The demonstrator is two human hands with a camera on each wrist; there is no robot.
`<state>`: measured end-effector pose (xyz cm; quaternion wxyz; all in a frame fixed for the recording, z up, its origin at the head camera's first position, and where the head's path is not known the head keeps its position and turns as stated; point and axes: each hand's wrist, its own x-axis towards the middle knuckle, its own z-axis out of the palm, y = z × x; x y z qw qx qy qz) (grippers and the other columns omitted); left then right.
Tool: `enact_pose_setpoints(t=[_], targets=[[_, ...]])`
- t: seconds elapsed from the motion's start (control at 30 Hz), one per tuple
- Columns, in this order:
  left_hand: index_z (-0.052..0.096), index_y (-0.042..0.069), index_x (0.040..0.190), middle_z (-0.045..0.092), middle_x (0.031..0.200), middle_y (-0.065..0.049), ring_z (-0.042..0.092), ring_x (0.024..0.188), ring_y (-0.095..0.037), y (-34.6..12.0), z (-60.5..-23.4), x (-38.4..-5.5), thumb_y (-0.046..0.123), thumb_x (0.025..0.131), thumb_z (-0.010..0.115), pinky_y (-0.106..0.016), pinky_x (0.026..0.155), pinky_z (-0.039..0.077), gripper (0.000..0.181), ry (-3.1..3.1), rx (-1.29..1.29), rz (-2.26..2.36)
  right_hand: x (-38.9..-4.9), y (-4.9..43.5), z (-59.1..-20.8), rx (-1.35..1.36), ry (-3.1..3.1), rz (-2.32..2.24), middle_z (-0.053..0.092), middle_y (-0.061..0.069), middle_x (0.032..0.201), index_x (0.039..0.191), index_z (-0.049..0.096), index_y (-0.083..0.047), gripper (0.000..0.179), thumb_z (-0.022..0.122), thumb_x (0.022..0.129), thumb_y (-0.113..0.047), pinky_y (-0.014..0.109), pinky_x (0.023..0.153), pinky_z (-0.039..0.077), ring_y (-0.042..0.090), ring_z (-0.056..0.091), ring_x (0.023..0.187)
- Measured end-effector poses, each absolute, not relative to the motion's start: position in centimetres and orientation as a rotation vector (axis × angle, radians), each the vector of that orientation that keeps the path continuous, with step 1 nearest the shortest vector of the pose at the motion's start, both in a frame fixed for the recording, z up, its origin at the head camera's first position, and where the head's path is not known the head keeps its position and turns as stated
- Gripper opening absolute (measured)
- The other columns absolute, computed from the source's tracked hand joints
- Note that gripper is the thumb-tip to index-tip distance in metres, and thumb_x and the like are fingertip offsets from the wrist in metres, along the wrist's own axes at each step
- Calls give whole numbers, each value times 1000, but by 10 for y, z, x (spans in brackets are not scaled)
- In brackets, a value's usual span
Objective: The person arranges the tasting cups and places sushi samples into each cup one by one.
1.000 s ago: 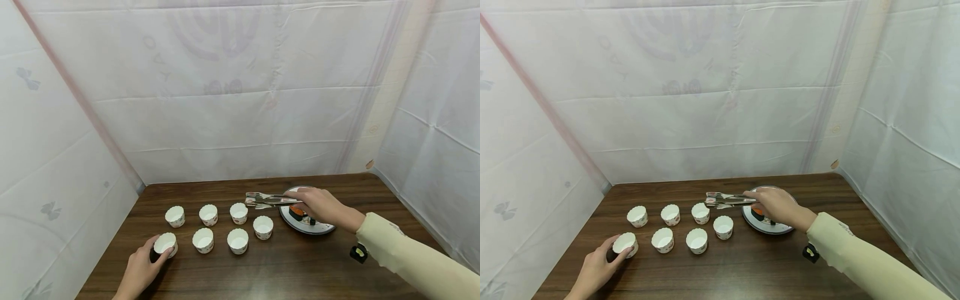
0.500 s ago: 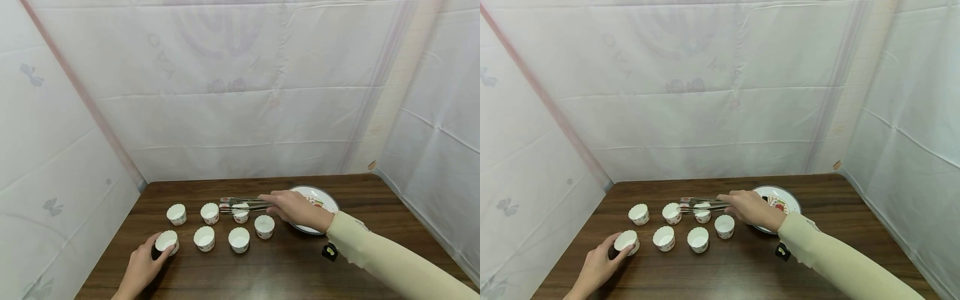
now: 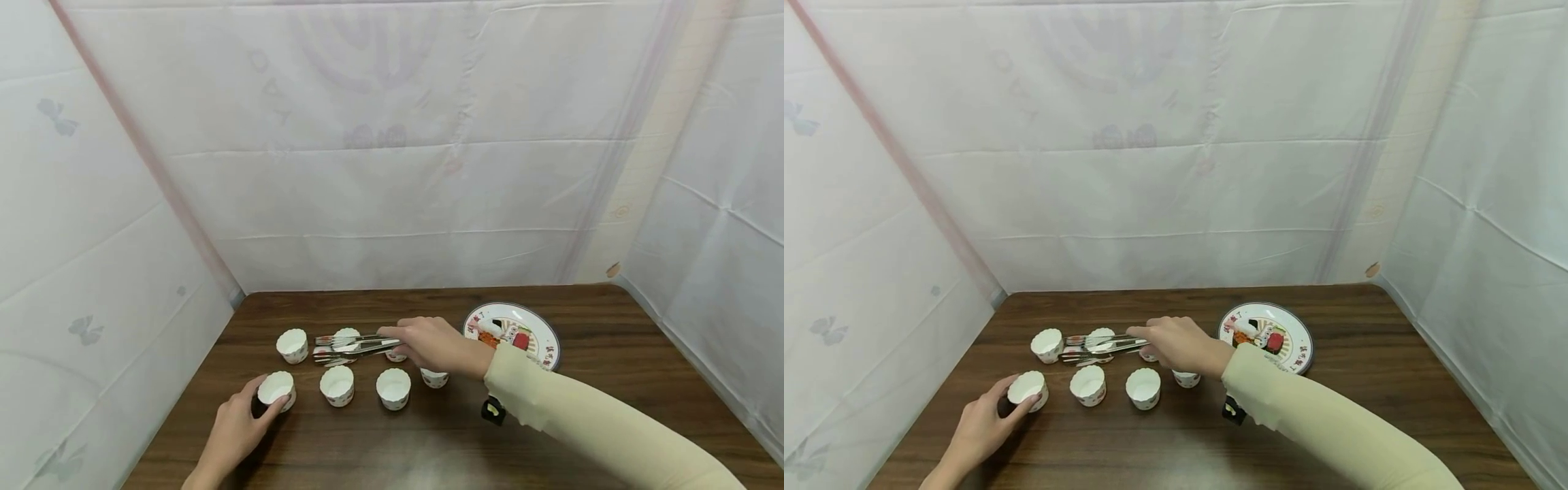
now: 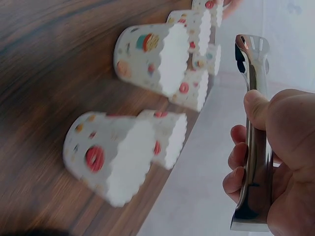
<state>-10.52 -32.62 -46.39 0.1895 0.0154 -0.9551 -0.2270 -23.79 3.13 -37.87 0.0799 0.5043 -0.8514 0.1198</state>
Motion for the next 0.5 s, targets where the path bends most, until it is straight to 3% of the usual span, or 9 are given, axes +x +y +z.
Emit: enact_pose_setpoints(t=[0.5], targets=[[60,-12,129,71,107,-30,72,88,-42,-326,-461,-105,33,91,80,-56,74,57,62,-2683,28,-661,-229,-21,-383,1606,-2535,303,63,-4,93,137,61,-22,35,66,103,-25,24,56,47,7,57,70]])
